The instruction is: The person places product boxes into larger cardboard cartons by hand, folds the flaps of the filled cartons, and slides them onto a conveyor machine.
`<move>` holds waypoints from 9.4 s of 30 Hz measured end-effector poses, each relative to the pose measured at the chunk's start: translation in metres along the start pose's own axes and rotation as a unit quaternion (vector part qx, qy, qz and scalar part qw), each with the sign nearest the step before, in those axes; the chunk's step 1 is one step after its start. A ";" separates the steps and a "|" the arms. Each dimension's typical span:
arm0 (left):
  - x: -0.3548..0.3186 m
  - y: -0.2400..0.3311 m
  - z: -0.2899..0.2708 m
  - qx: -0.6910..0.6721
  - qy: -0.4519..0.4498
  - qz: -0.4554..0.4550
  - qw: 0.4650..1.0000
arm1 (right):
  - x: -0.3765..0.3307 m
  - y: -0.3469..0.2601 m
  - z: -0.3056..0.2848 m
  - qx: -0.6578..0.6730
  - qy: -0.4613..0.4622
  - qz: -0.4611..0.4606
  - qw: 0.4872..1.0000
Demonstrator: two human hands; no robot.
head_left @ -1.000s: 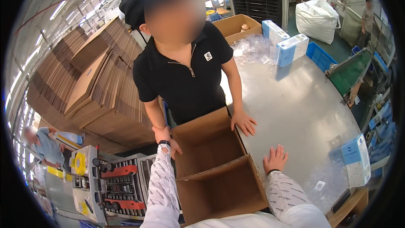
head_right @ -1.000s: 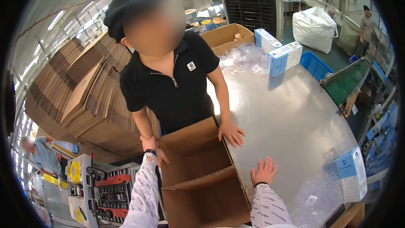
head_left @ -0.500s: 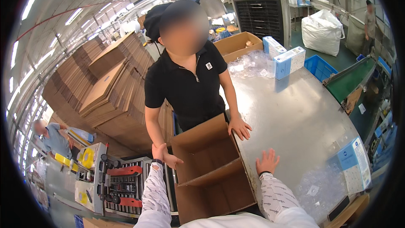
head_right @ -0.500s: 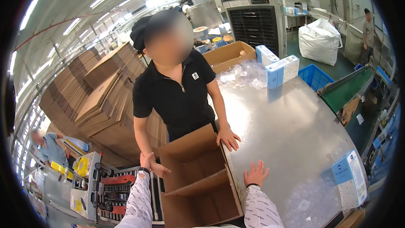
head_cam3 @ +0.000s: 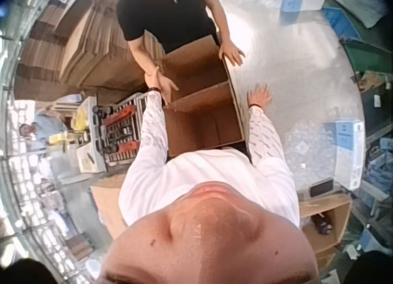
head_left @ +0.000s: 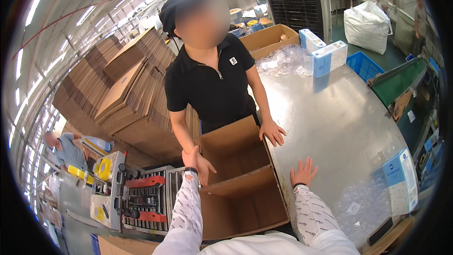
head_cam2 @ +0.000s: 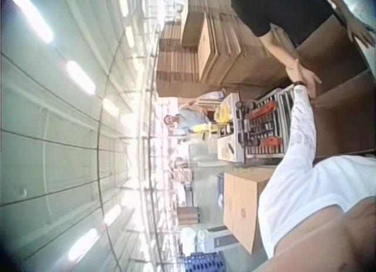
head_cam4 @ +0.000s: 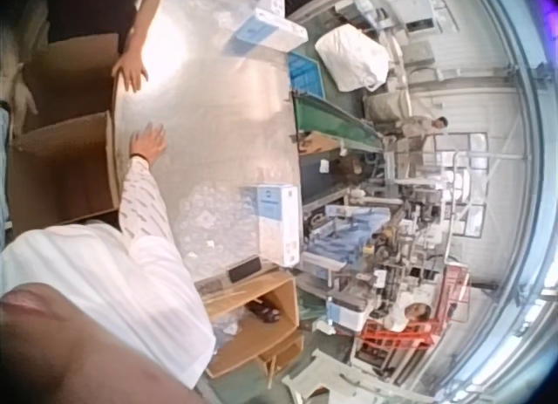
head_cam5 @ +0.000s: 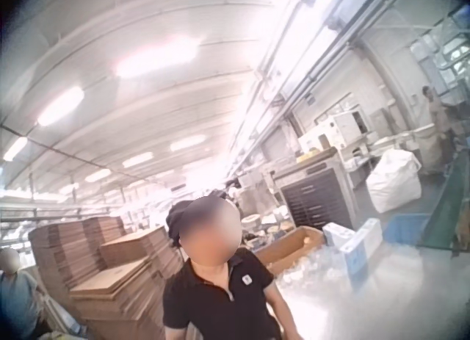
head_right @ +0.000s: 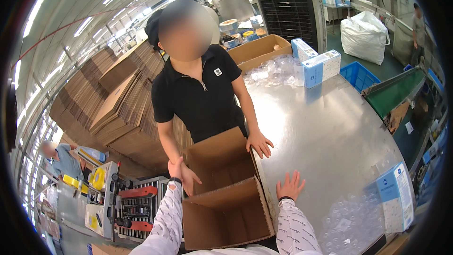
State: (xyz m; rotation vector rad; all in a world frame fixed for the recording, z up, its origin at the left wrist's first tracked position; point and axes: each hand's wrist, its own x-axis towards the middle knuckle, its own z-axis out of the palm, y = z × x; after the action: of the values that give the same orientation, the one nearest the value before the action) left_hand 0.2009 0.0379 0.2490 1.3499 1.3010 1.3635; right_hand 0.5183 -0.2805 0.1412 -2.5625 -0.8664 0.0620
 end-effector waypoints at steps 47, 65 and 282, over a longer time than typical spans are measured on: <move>-0.098 -0.069 0.101 0.318 -0.625 -0.066 0.710 | 0.001 -0.001 0.001 -0.029 -0.014 -0.005 0.999; -0.078 -0.015 0.111 0.172 -0.615 -0.097 0.763 | 0.005 0.004 0.004 -0.055 0.005 0.000 0.998; -0.034 -0.025 0.004 0.528 -0.451 0.238 0.679 | 0.087 -0.218 0.022 -0.148 -0.324 -0.392 0.848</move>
State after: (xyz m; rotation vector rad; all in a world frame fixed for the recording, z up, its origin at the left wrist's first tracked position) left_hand 0.2054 0.0090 0.2187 2.7870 0.9683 -0.1491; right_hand 0.4604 -0.0666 0.2198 -2.2223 -2.2689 0.6057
